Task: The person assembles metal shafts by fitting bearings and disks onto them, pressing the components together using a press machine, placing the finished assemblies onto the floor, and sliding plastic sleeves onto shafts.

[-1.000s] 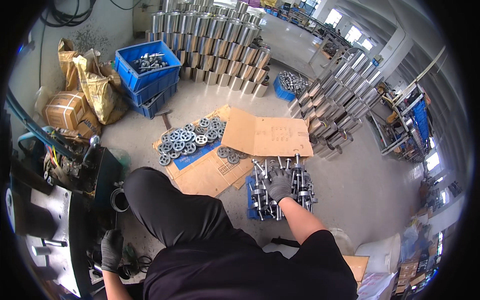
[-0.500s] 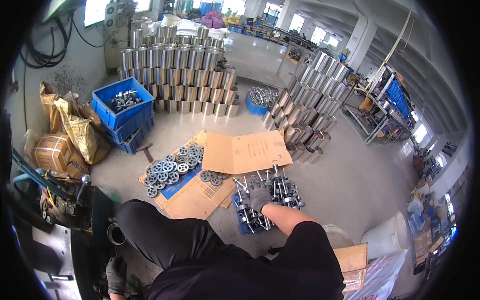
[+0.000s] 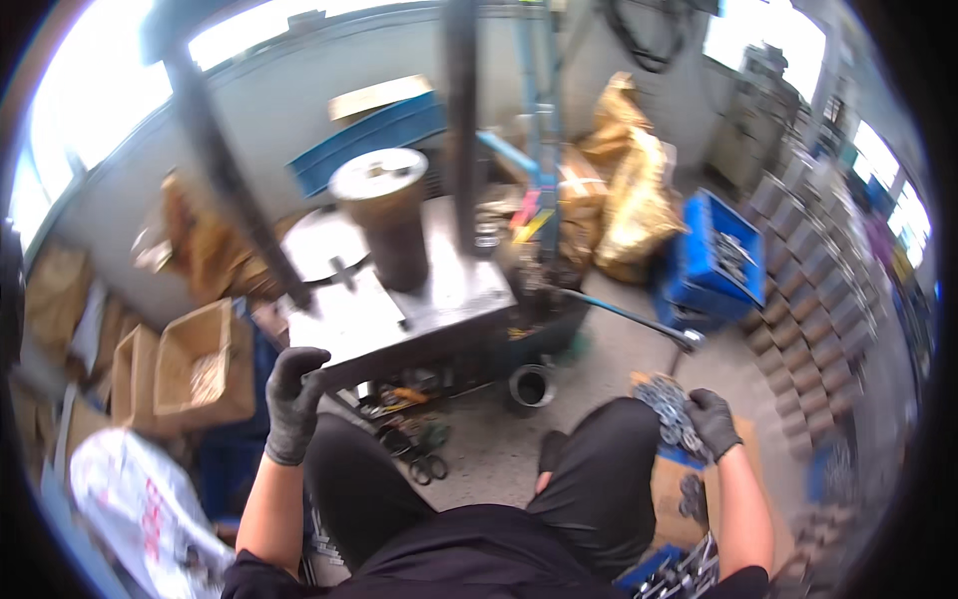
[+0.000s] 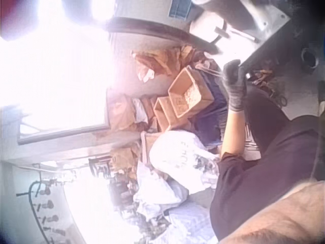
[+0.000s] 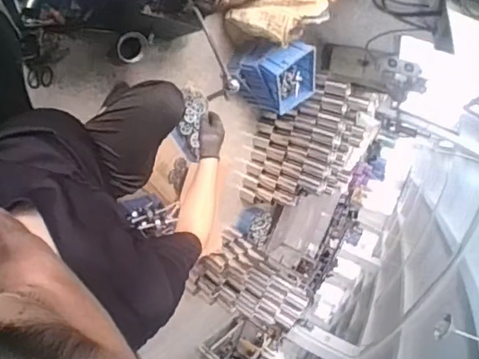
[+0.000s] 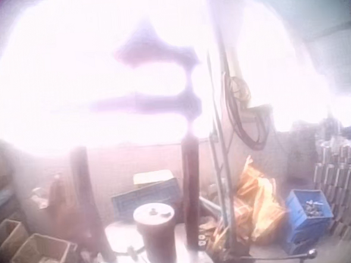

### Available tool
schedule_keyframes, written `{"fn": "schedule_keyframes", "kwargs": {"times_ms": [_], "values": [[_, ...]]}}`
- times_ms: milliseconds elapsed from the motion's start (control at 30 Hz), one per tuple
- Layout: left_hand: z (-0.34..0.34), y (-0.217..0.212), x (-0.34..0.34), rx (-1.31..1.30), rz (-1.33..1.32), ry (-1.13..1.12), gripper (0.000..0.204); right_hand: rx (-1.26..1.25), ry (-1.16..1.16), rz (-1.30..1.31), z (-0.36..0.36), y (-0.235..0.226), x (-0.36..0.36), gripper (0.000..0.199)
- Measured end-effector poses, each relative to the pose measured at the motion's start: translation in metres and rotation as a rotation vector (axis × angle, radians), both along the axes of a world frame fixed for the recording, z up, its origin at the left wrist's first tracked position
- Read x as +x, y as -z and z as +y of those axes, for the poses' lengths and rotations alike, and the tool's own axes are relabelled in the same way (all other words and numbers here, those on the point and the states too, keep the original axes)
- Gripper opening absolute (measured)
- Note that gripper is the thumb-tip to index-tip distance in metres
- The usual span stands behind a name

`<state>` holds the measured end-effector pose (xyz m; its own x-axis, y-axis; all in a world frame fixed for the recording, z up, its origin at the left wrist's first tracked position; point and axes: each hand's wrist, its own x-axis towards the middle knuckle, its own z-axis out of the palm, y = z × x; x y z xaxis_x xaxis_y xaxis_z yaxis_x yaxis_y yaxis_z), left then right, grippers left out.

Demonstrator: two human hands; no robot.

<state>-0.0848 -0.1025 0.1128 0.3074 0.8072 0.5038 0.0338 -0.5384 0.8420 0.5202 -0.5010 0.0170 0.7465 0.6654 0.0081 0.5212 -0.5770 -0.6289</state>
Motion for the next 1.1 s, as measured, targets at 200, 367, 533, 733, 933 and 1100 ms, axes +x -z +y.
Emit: {"fn": "schedule_keyframes", "kwargs": {"times_ms": [200, 367, 533, 733, 933, 1100], "values": [[-0.079, 0.107, -0.197, -0.253, 0.521, -0.403, 0.010, -0.103, -0.581, -0.050, 0.194, -0.038, -0.002, 0.029], [-0.214, 0.260, -0.274, -0.742, 0.633, -0.680, 0.026, -0.317, -0.935, -0.046, 0.292, -0.029, -0.060, 0.030], [-0.333, 0.367, -0.259, -1.109, 0.684, -0.846, 0.037, -0.683, -1.080, 0.058, 0.324, -0.001, -0.107, 0.041], [-0.381, 0.435, -0.226, -1.448, 0.678, -0.797, 0.057, -0.657, -0.940, 0.209, 0.327, 0.022, -0.102, 0.046], [-0.365, 0.461, -0.219, -1.514, 0.611, -0.903, 0.060, -0.688, -0.650, 0.379, 0.318, 0.026, -0.080, 0.045], [-0.354, 0.465, -0.223, -1.621, 0.598, -0.937, 0.064, -0.723, -0.486, 0.454, 0.309, 0.026, -0.057, 0.044]]}}
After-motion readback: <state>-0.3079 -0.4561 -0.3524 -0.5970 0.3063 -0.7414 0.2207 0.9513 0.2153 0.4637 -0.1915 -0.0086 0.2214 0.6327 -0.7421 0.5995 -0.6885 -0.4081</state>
